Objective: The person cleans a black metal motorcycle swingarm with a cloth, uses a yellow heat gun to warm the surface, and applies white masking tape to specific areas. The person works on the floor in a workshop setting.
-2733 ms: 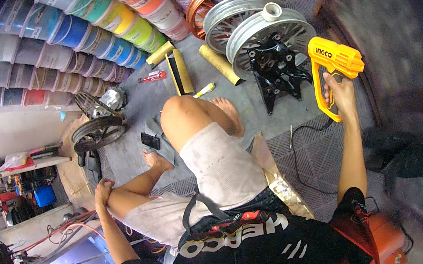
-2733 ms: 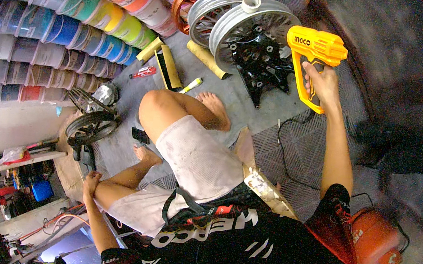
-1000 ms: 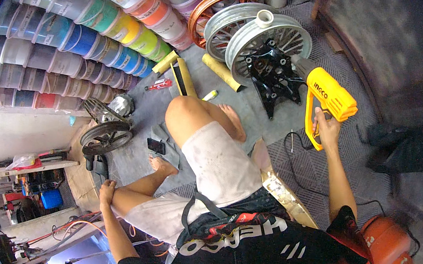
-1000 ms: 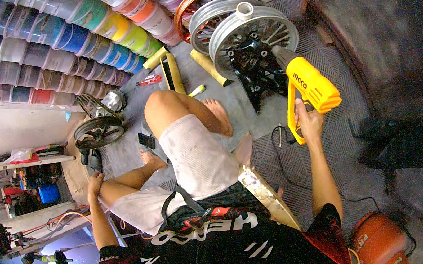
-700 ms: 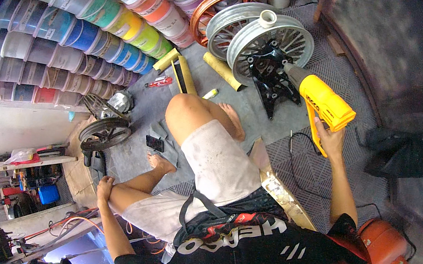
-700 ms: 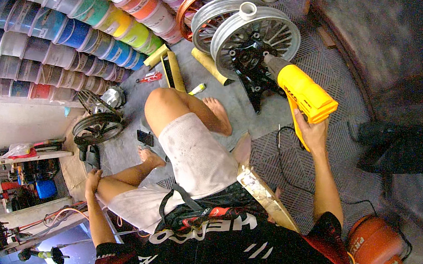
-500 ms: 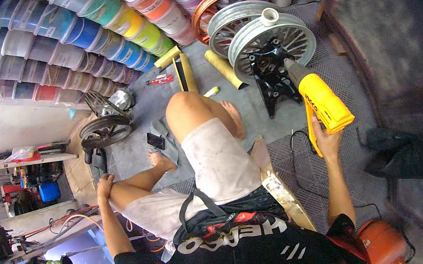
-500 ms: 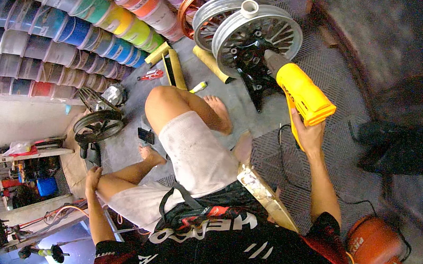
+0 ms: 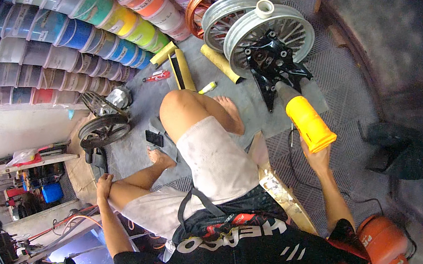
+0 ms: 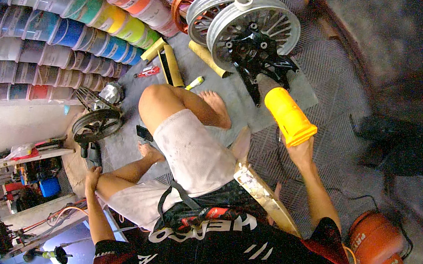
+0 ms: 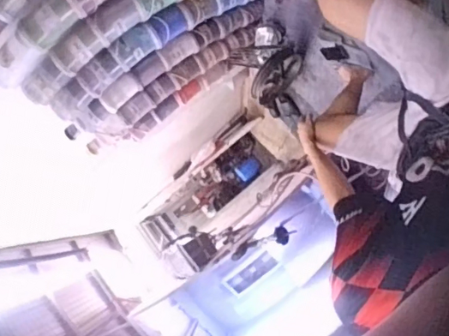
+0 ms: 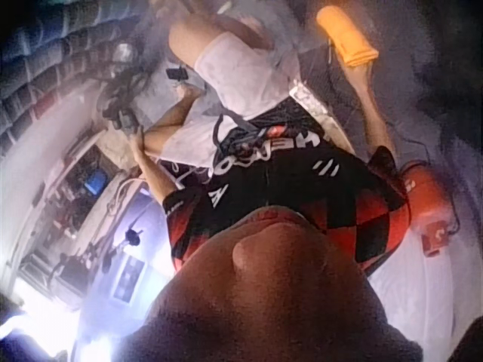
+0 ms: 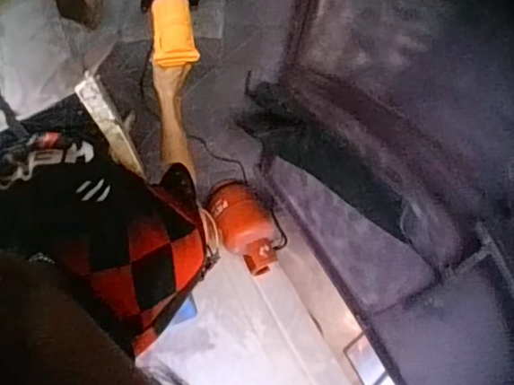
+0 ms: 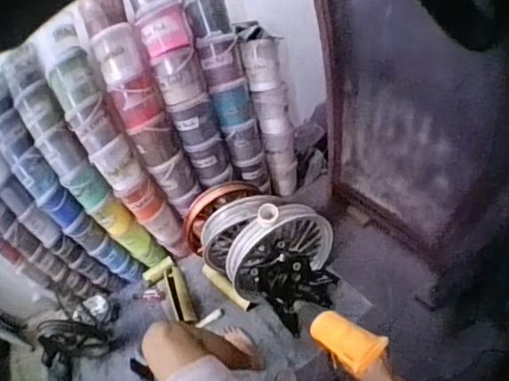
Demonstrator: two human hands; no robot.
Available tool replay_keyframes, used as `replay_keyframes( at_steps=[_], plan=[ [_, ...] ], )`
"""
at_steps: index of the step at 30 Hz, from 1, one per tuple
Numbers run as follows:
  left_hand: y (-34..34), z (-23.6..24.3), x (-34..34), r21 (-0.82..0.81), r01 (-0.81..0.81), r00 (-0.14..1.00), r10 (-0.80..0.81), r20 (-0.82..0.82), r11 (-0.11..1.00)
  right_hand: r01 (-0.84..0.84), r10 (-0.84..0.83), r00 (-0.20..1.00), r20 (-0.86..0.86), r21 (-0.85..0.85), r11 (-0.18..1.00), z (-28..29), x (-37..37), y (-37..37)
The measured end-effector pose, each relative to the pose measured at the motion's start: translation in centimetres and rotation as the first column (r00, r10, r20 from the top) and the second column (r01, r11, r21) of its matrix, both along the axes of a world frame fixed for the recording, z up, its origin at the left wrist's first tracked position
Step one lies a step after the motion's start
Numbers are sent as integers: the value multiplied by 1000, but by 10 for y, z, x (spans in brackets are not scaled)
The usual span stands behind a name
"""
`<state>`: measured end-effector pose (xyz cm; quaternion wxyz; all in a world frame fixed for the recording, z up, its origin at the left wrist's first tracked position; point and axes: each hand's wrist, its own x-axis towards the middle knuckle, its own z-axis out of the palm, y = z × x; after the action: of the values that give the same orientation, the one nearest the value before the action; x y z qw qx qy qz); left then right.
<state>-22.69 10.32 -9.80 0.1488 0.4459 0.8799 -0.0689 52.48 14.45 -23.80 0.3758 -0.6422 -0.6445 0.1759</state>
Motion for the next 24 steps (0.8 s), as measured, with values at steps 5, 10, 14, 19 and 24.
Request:
replay_keyframes(
  at_steps=[5, 10, 14, 19, 24],
  plan=[
    [4, 0, -10, -55, -5, 1000, 6, 15, 998, -30, 32, 999, 26, -80, 996, -47, 3, -18],
    [5, 1, -6, -21, -19, 997, 21, 81, 1000, -89, 92, 995, 33, -84, 992, -58, 4, -24],
    [-1, -2, -11, -39, -42, 998, 44, 51, 998, -148, 152, 988, 16, -155, 977, -65, 9, -39],
    [6, -10, -20, -49, -34, 998, 36, 52, 998, -47, 21, 996, -86, -312, 949, -121, 9, -58],
    [5, -14, -24, -7, 14, 999, -15, -33, 1000, 13, -67, 990, -127, -387, 922, -152, 0, -63]
  ],
)
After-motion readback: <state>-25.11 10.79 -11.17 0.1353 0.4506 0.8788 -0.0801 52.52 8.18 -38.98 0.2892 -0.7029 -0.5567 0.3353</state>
